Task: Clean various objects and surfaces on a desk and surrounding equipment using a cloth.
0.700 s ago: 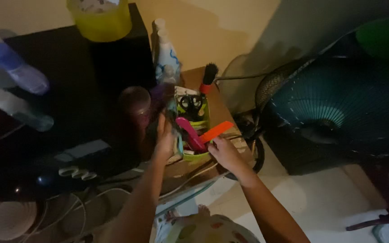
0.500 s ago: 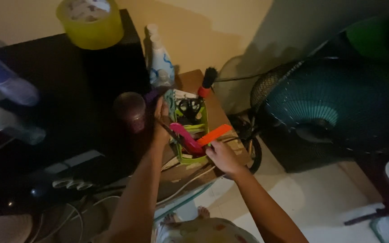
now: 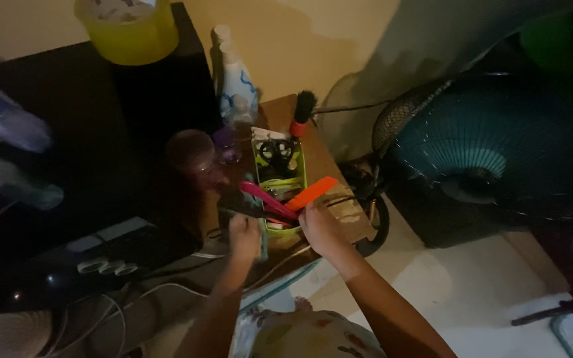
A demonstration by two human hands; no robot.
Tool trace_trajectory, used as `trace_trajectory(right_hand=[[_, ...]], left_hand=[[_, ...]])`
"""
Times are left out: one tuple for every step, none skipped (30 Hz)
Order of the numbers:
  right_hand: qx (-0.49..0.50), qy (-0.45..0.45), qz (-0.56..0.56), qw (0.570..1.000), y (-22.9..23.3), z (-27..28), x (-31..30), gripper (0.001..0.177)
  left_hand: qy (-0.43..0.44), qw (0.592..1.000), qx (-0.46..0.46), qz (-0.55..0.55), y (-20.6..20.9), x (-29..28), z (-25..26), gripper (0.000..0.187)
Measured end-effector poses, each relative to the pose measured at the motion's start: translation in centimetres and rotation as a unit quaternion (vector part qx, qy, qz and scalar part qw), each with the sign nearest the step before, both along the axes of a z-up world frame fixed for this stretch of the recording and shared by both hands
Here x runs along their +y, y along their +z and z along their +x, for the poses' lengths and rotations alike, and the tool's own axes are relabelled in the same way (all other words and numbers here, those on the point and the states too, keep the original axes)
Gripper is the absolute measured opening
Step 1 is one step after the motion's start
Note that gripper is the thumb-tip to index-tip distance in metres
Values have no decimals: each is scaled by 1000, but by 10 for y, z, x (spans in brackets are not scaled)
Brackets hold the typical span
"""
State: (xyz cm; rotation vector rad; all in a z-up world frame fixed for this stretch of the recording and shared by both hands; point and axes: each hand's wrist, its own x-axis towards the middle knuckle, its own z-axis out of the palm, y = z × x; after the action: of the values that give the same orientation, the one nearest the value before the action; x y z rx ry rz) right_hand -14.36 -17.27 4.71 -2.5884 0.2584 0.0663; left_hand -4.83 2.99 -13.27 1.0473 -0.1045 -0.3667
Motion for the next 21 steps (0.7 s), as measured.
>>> trace_trajectory(right_hand=[[-1, 2, 1, 1000, 5, 2, 1, 25], [11, -15, 20, 1000, 9, 1, 3, 27], [24, -31, 39, 998, 13, -1, 5, 30], [24, -33, 41, 998, 9, -2, 5, 30], [5, -31, 20, 999, 4, -3, 4, 27], [-16, -29, -2, 999, 1, -1, 1, 25], [-18, -32, -1, 999, 4, -1, 2, 25], [-4, -34, 6, 999, 5, -2, 3, 26], [10, -36, 14, 999, 7, -4, 4, 27], [13, -39, 16, 999, 8, -5, 2, 27], [6, -35, 20, 999, 9, -5, 1, 28], [-2, -31, 23, 999, 11, -4, -1, 28], [-1, -33, 24, 999, 12, -9, -4, 28], [-18, -20, 94, 995, 15, -11, -7, 27], [-35, -8, 164, 986, 17, -14, -10, 27], [-36, -8, 165, 986, 31, -22, -7, 27], [-94, -44, 148, 984, 45, -30, -3, 32], [-147, -79, 131, 977, 58, -42, 2, 38], [-145, -78, 133, 977, 66, -43, 11, 38], [-253, -46, 45, 965, 76, -44, 17, 30], [-357, -13, -43, 933, 85, -46, 24, 22]], left_hand=[[2, 1000, -1, 1, 27, 1, -12, 21], [6, 1000, -26, 0, 54, 2, -28, 22], [10, 999, -52, -1, 81, 2, -44, 25], [8, 999, -51, 1, 85, 0, -50, 25], [58, 981, -128, 131, 89, -2, -56, 25], [105, 939, -205, 255, 94, -7, -59, 27], [102, 939, -208, 255, 110, -11, -56, 27], [123, 925, -232, 275, 125, -14, -55, 25], [143, 909, -256, 295, 140, -17, -54, 23], [139, 910, -255, 296, 144, -17, -49, 23], [130, 901, -251, 328, 148, -18, -44, 24], [121, 891, -248, 360, 153, -18, -37, 25], [119, 891, -248, 360, 135, -15, -30, 25], [104, 945, -169, 259, 117, -11, -22, 33], [86, 981, -86, 154, 99, -7, -14, 42], [87, 980, -88, 155, 117, -7, -15, 42], [79, 981, -85, 156, 135, -6, -17, 38], [72, 982, -78, 158, 152, -4, -23, 34], [74, 981, -76, 160, 157, -3, -26, 34], [69, 941, -151, 295, 162, -5, -29, 26], [63, 876, -221, 423, 167, -6, -32, 20]])
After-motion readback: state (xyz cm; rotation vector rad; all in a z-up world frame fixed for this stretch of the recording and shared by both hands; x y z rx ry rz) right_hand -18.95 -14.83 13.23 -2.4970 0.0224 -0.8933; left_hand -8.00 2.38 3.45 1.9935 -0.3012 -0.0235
